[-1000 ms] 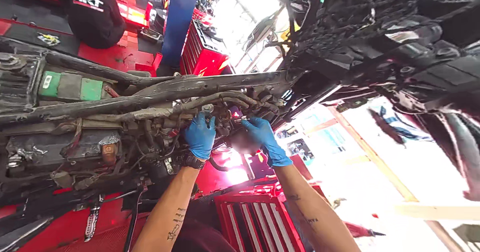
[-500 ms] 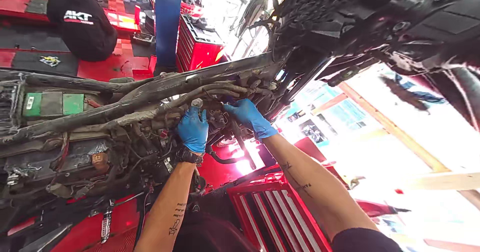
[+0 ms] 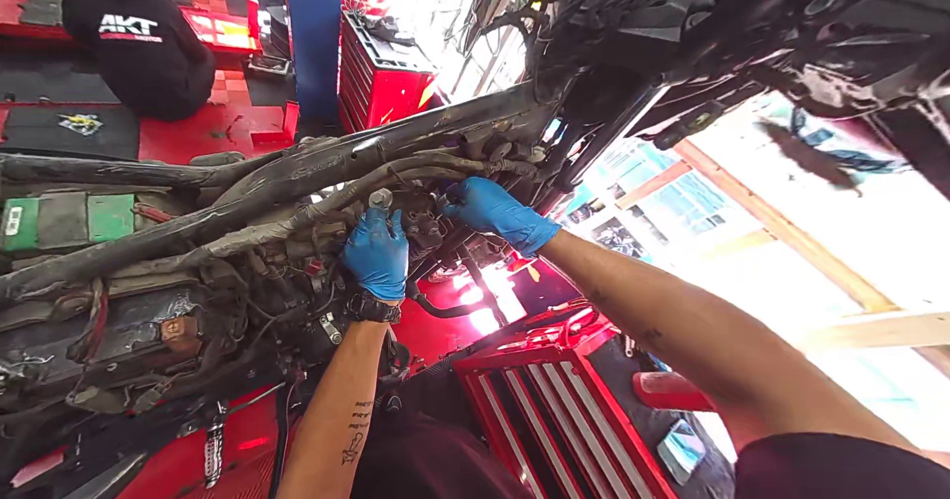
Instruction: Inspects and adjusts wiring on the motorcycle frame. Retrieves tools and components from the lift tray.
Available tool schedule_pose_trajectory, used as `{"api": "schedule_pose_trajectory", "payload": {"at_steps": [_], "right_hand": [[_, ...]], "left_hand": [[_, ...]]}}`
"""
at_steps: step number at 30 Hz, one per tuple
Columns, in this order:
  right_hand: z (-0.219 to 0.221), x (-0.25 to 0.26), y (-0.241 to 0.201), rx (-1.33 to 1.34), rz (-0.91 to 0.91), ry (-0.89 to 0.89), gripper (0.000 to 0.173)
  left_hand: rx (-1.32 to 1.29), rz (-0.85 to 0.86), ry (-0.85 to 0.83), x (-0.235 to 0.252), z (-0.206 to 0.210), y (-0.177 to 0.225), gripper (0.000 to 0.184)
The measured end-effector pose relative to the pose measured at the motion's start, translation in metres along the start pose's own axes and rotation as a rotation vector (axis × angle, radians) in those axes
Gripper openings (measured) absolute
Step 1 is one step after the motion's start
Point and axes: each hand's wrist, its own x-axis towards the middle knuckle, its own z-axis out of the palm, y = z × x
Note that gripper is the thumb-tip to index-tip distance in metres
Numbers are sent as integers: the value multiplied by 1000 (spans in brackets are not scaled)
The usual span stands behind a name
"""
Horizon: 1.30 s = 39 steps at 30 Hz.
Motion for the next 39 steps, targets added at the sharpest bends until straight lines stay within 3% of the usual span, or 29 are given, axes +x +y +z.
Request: {"api": "schedule_pose_trajectory", "payload": {"at_steps": [6, 10, 16, 19, 21, 24, 28, 34, 39], "right_hand": [[-10, -5, -17, 70, 200, -61, 49], [0, 0, 1, 17, -8, -30, 25], [-4, -18, -7, 173, 41, 43, 35], [-10, -43, -29, 477, -68, 45, 28], [-4, -47, -46, 541, -161, 91, 28], [6, -42, -64, 450, -222, 172, 28], [3, -40, -80, 312, -157, 193, 28], [-13, -26, -89, 320, 3, 68, 51], [-10, -24, -74, 276, -138, 63, 31]], "left_hand": [[-67, 14, 28, -5, -2, -6, 27], [1, 29, 65, -5, 1, -2, 22], [-22, -8, 9, 3, 1, -1, 24], [-103, 16, 17, -2, -1, -8, 29], [-139, 13, -5, -3, -4, -8, 29], [-167, 14, -34, -3, -8, -10, 27], [-214, 24, -52, -3, -9, -16, 25], [-209, -23, -84, -1, -11, -13, 26], [-249, -24, -218, 4, -15, -11, 30]]}}
